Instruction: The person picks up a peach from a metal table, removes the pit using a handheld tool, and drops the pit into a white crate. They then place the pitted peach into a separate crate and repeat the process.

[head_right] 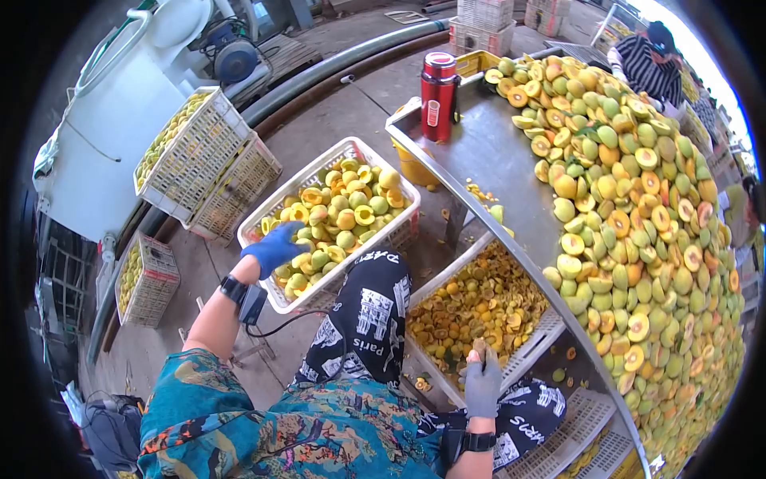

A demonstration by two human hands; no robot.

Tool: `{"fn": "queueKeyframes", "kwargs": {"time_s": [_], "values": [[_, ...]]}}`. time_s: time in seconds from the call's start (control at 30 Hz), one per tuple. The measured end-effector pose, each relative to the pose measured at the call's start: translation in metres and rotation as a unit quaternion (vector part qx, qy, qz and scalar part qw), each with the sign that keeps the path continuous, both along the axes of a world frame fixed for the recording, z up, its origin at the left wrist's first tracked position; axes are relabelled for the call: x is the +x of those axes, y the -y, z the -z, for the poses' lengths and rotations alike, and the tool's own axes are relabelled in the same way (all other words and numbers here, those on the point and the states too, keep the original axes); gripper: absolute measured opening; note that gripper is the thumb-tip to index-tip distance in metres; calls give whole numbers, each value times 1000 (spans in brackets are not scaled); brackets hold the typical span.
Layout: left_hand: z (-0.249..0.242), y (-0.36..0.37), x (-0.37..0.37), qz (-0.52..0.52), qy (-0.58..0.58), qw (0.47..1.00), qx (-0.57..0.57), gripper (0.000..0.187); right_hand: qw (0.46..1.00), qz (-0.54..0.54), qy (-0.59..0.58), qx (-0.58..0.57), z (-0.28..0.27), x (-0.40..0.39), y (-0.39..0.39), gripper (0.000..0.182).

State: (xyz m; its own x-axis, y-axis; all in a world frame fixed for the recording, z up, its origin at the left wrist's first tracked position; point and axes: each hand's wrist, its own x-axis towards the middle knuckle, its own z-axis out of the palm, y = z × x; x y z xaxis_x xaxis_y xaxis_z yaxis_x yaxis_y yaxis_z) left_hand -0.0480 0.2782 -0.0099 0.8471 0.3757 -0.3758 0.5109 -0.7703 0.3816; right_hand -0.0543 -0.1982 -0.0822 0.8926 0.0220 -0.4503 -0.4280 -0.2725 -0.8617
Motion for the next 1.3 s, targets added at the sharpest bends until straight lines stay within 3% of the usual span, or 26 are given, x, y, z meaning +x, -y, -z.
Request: {"fn": "queueKeyframes", "kwargs": {"time_s": [0.03,0.1,0.17,0.33,0.37,0.43,0.5,0.57,0.6,0.7,0.77,0.83,0.93,1.0,1.07,1.1,1.13,1.2,1.23,1.3], "values": [[13,-8,11,-32,16,999,-16,66,1000,-5,-6,-13,0,1,-1,34],[46,-9,38,8,133,991,4,64,1000,-14,-11,-18,5,4,-4,37],[85,8,74,38,146,987,58,60,999,-17,-29,-4,13,5,-2,39],[161,19,131,216,40,956,196,60,999,4,-38,-15,22,10,-3,36],[161,13,136,225,7,948,223,62,999,5,-37,-19,18,12,-4,36],[151,-6,130,197,63,952,226,66,997,-15,-68,-37,15,14,-3,37],[130,-23,123,165,39,970,177,70,998,4,-57,-20,16,16,-5,38],[150,-53,120,50,100,989,101,69,997,38,-74,0,5,20,-9,38],[143,-62,125,1,40,997,65,66,997,51,-58,6,9,21,-7,36],[127,-51,156,-58,75,986,137,68,995,36,-94,13,-3,35,-4,35],[119,-29,186,4,162,978,133,70,994,40,-95,20,-24,46,-15,35],[121,5,218,108,125,972,170,68,993,73,-93,16,-34,56,-19,36],[150,25,243,296,161,920,199,66,998,-15,-62,-20,-41,78,-11,40],[154,24,240,304,114,908,265,63,999,-30,-31,-30,-61,101,-6,41],[163,-2,234,218,44,931,288,58,999,-51,-5,-1,-81,120,-4,43],[133,-1,227,176,-26,951,254,61,999,-41,-1,2,-86,124,0,43],[140,-20,220,102,-61,952,281,65,997,-47,-32,50,-89,129,4,43],[108,-33,205,53,-83,960,263,71,982,-86,-88,142,-89,142,15,43],[66,-8,205,47,-121,949,286,74,982,-83,-84,147,-93,147,20,43],[7,22,216,86,-176,961,194,70,965,-127,-136,184,-105,153,26,40]]}}
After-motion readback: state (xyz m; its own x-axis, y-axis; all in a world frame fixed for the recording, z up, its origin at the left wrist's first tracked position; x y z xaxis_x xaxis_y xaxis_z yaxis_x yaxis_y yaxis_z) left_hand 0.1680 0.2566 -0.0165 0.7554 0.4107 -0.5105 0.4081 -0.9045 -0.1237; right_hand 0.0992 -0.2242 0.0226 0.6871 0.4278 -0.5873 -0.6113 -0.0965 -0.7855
